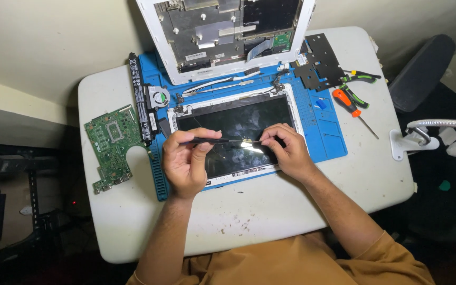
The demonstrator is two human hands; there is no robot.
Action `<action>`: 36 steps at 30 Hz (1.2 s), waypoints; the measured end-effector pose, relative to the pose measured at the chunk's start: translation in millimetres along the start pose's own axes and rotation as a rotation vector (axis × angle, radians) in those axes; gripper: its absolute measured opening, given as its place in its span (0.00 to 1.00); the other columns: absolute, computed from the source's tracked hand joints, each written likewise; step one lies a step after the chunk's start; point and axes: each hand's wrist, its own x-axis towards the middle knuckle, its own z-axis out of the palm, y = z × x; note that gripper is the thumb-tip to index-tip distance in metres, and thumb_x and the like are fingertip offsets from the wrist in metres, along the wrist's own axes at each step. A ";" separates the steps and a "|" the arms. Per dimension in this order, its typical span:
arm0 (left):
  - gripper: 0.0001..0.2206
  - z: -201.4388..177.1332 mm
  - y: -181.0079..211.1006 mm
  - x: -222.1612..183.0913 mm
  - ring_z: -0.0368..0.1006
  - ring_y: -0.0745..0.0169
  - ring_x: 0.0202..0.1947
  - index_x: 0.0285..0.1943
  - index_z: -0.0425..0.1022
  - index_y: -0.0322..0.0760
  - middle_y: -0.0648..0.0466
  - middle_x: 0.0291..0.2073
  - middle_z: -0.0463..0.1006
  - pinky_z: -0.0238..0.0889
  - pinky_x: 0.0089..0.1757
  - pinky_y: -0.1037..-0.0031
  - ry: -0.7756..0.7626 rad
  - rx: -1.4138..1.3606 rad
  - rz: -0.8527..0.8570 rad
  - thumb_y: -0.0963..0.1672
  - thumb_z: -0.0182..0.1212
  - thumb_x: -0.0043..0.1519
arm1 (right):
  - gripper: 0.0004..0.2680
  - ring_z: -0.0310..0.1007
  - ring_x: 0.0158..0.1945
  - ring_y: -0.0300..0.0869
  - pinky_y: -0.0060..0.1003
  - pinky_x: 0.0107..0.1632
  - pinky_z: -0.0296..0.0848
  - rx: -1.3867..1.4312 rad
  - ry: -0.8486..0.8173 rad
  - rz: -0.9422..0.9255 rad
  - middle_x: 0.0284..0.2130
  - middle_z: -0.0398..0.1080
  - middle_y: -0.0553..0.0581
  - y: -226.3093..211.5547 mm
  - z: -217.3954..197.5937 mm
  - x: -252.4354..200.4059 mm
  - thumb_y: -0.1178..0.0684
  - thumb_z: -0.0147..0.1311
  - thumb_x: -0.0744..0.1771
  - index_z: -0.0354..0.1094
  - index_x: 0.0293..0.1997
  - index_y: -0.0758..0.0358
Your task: Disassembling a laptop to secure hinges and manage internal cables using a screwdriver and brush.
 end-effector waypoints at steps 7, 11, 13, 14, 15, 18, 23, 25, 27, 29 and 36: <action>0.09 29.6 23.9 51.8 0.82 0.39 0.42 0.55 0.64 0.22 0.32 0.42 0.80 0.80 0.41 0.58 -0.161 0.045 0.033 0.33 0.53 0.66 | 0.03 0.74 0.39 0.47 0.42 0.52 0.70 0.083 0.010 -0.020 0.33 0.77 0.58 -10.4 -22.4 3.8 0.58 0.59 0.68 0.77 0.38 0.64; 0.11 56.6 30.9 69.6 0.83 0.45 0.41 0.57 0.68 0.20 0.37 0.42 0.81 0.81 0.37 0.63 -0.242 0.104 0.016 0.33 0.55 0.67 | 0.07 0.75 0.47 0.46 0.43 0.56 0.69 0.089 0.078 -0.064 0.40 0.78 0.59 -14.0 -45.1 9.7 0.57 0.52 0.71 0.78 0.47 0.65; 0.12 73.5 31.0 74.1 0.83 0.47 0.42 0.60 0.69 0.24 0.39 0.44 0.82 0.81 0.37 0.64 -0.283 0.111 -0.010 0.35 0.56 0.68 | 0.08 0.75 0.49 0.47 0.43 0.57 0.69 0.091 0.078 -0.087 0.43 0.78 0.59 -26.1 -55.8 11.3 0.56 0.52 0.71 0.77 0.50 0.65; 0.13 81.7 31.5 74.8 0.83 0.49 0.43 0.62 0.70 0.28 0.42 0.45 0.82 0.81 0.38 0.64 -0.313 0.129 -0.037 0.36 0.57 0.69 | 0.09 0.75 0.52 0.47 0.43 0.59 0.69 0.099 0.066 -0.111 0.45 0.78 0.60 -32.0 -60.8 10.9 0.54 0.51 0.72 0.76 0.53 0.66; 0.13 90.8 29.3 73.2 0.83 0.49 0.43 0.62 0.70 0.28 0.42 0.45 0.82 0.81 0.38 0.64 -0.319 0.122 -0.044 0.36 0.57 0.69 | 0.09 0.75 0.52 0.47 0.43 0.59 0.69 0.095 0.072 -0.102 0.45 0.78 0.60 -35.1 -64.8 8.6 0.54 0.51 0.72 0.76 0.53 0.66; 0.15 115.5 22.0 68.8 0.84 0.52 0.43 0.65 0.71 0.34 0.45 0.45 0.82 0.81 0.40 0.63 -0.383 0.068 -0.099 0.36 0.56 0.70 | 0.09 0.76 0.52 0.50 0.47 0.59 0.68 0.046 0.058 -0.172 0.45 0.78 0.61 -35.5 -74.5 1.9 0.55 0.55 0.70 0.75 0.54 0.68; 0.14 144.5 9.1 57.7 0.84 0.57 0.41 0.64 0.74 0.46 0.53 0.42 0.84 0.82 0.41 0.67 -0.458 0.136 -0.054 0.41 0.59 0.70 | 0.03 0.79 0.45 0.52 0.45 0.58 0.71 -0.090 0.160 -0.157 0.35 0.79 0.60 -27.3 -80.4 -13.0 0.60 0.62 0.68 0.78 0.41 0.70; 0.14 148.9 7.8 55.3 0.84 0.58 0.40 0.64 0.75 0.47 0.53 0.41 0.84 0.81 0.42 0.67 -0.476 0.134 -0.049 0.42 0.59 0.70 | 0.03 0.79 0.46 0.52 0.45 0.57 0.72 -0.084 0.173 -0.138 0.34 0.79 0.60 -26.5 -83.9 -18.1 0.61 0.61 0.68 0.78 0.40 0.70; 0.13 150.8 4.8 52.8 0.83 0.58 0.39 0.64 0.75 0.48 0.53 0.40 0.84 0.80 0.44 0.67 -0.493 0.135 -0.040 0.43 0.59 0.70 | 0.02 0.80 0.46 0.51 0.45 0.57 0.72 -0.075 0.186 -0.122 0.34 0.79 0.60 -26.2 -84.9 -20.6 0.61 0.61 0.68 0.78 0.39 0.70; 0.14 151.5 0.5 49.0 0.83 0.57 0.40 0.64 0.75 0.48 0.53 0.39 0.84 0.78 0.44 0.67 -0.514 0.155 -0.045 0.43 0.60 0.70 | 0.03 0.80 0.47 0.54 0.48 0.56 0.72 -0.065 0.177 -0.111 0.33 0.78 0.61 -27.0 -84.9 -22.3 0.61 0.59 0.68 0.77 0.38 0.70; 0.13 149.3 -4.3 45.6 0.84 0.52 0.40 0.63 0.76 0.46 0.51 0.39 0.84 0.77 0.45 0.65 -0.539 0.162 -0.034 0.43 0.61 0.69 | 0.04 0.79 0.50 0.56 0.51 0.58 0.71 -0.068 0.185 -0.086 0.34 0.79 0.62 -10.9 -78.5 -29.2 0.61 0.58 0.69 0.78 0.39 0.70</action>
